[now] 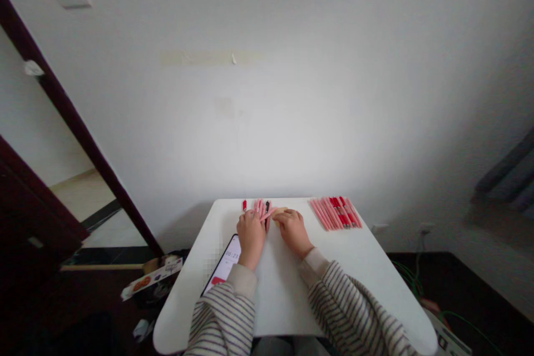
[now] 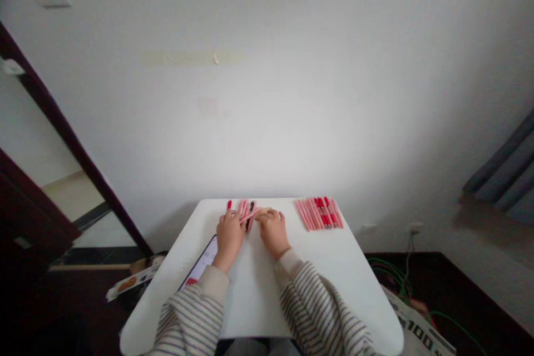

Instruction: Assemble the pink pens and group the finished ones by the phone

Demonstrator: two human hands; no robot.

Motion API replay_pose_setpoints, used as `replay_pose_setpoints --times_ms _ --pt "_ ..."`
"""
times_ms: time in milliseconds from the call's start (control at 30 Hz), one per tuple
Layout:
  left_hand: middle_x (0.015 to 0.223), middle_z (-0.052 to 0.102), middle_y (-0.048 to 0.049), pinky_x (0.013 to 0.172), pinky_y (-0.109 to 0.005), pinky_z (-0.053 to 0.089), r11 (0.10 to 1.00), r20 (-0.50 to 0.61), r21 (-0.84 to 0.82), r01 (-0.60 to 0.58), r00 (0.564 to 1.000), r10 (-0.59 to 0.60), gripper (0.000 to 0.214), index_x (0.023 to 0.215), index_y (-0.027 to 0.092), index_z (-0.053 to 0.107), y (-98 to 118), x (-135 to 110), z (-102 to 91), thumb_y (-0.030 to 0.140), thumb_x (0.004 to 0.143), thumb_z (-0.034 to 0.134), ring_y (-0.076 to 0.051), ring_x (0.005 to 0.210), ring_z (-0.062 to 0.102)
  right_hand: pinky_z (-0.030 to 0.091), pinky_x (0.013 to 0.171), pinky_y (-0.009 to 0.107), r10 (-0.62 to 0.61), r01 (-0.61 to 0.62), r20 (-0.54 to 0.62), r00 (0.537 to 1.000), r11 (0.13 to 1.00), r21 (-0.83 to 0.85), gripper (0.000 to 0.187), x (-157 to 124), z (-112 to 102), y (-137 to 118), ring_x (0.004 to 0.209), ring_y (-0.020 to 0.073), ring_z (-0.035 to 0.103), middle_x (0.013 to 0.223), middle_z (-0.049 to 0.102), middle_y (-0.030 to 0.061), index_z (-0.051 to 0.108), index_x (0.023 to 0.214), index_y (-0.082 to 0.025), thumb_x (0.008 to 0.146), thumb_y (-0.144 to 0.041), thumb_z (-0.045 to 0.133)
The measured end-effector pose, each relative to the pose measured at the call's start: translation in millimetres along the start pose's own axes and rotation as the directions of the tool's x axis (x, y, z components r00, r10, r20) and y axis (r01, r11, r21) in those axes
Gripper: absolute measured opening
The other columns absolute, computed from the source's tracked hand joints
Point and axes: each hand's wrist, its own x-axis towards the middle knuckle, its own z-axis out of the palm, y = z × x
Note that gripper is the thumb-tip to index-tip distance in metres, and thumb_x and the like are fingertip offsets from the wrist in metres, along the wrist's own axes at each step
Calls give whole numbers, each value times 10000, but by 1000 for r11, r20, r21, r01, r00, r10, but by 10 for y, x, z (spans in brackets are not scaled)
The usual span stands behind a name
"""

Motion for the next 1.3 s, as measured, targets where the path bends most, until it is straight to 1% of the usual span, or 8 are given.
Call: replay_pose_setpoints --times_ms 133,367,467,600,733,867,1067,1300 --pt "1125 643 -95 869 -372 449 998 -84 -57 -12 996 7 312 1081 205 669 22 4 -17 286 903 426 -250 1032 543 378 973 391 -29 28 -68 997 999 -18 310 -44 -115 80 1081 214 530 1077 696 45 695 1062 -258 887 -123 478" --pt "1138 644 -62 985 -414 416 949 -152 -279 -150 982 111 186 929 253 733 272 -33 52 264 831 575 -247 1112 524 387 994 421 -61 40 -207 976 994 -105 406 -199 -437 377 1179 249 449 1294 558 93 508 1335 -219 933 -245 458" --pt "1092 651 -56 1007 -430 402 905 -172 -379 -194 976 137 154 862 247 747 416 -75 148 293 819 607 -246 1116 511 384 971 421 -70 42 -176 982 986 -161 353 -288 -550 523 1153 256 454 1249 586 76 558 1283 -257 942 -298 475" --pt "1062 650 -44 997 -450 396 849 -209 -460 -259 961 180 161 834 257 751 528 -128 231 342 821 614 -230 1071 514 388 894 384 -44 20 -141 989 986 -168 243 -406 -660 664 1000 235 508 970 661 61 682 1070 -269 938 -363 500" --pt "1078 644 -38 997 -448 390 840 -240 -448 -304 947 214 145 890 267 738 513 -175 274 320 817 624 -228 1089 492 382 855 367 -18 -10 -174 985 988 -157 261 -490 -712 757 964 231 507 890 656 57 704 1007 -273 946 -390 479" --pt "1070 634 -36 1005 -464 380 855 -242 -426 -297 948 208 145 850 271 732 450 -203 323 335 831 604 -228 1096 478 375 818 355 14 -39 -183 983 990 -137 251 -529 -712 818 953 234 500 879 659 54 715 983 -274 936 -392 498" --pt "1078 634 -31 1020 -456 370 840 -225 -401 -365 928 297 172 923 289 723 428 -221 328 330 852 572 -225 1108 458 358 847 359 -28 15 -147 989 996 -89 219 -548 -695 830 915 219 488 807 663 39 727 958 -282 924 -373 530" --pt "1020 648 -28 1003 -475 352 888 -164 -334 -317 947 277 191 876 288 727 484 -251 252 226 853 548 -240 1084 431 332 826 361 -30 27 -206 978 999 -21 171 -548 -701 811 893 225 460 747 677 29 744 924 -290 894 -346 585"
